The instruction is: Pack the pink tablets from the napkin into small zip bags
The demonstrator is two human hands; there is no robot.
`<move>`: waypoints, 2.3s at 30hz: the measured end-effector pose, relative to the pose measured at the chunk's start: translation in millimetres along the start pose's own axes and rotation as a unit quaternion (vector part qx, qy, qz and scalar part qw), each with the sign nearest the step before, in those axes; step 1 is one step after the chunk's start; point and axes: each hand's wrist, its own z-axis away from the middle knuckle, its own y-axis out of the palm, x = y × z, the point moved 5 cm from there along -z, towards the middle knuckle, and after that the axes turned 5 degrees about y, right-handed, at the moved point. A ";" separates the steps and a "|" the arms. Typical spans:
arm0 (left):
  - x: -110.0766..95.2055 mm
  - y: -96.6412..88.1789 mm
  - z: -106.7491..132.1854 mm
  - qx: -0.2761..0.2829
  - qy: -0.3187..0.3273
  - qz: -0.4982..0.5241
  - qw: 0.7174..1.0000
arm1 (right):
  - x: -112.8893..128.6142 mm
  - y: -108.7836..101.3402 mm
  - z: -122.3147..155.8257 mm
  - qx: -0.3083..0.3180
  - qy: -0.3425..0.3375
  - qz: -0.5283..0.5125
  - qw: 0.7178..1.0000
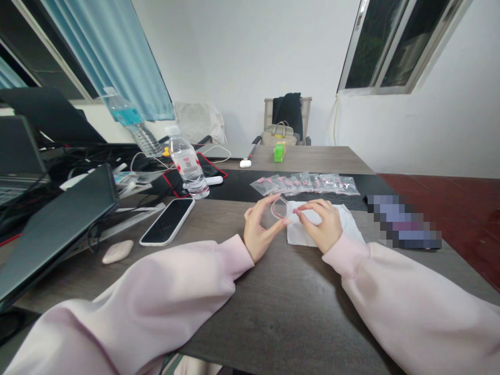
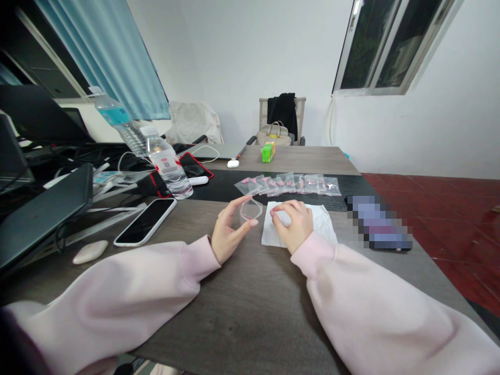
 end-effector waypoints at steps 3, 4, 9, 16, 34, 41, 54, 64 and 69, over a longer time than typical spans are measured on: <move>4.6 3.8 1.3 0.017 -0.038 -0.022 0.999 | 10.1 -13.0 -1.1 -0.060 -0.028 -0.058 0.996; 5.4 5.3 2.0 0.027 -0.045 -0.038 0.998 | 13.8 -15.8 -1.2 -0.066 -0.041 -0.076 0.994; 5.9 12.1 4.9 0.076 -0.041 -0.062 0.994 | 29.1 -16.7 -1.1 -0.011 -0.119 -0.136 0.983; 10.2 11.8 3.7 0.057 -0.057 -0.037 0.996 | 7.2 4.1 0.8 0.033 -0.098 -0.077 0.992; 16.0 12.5 3.9 0.027 -0.065 0.018 0.997 | -7.5 22.4 5.5 0.195 -0.002 0.151 0.969; 15.5 12.7 3.7 0.035 -0.060 0.015 0.997 | -11.2 22.5 6.4 0.161 0.007 0.140 0.977; 13.6 15.5 4.8 0.073 -0.037 0.004 0.997 | 23.5 -5.0 -0.7 0.023 -0.145 -0.116 0.982; 16.8 11.7 3.6 0.016 -0.064 0.033 0.997 | -2.6 23.6 7.3 0.170 -0.065 0.016 0.983; 20.6 12.4 3.5 0.016 -0.067 0.038 0.997 | -2.0 33.0 15.2 0.268 -0.066 0.100 0.956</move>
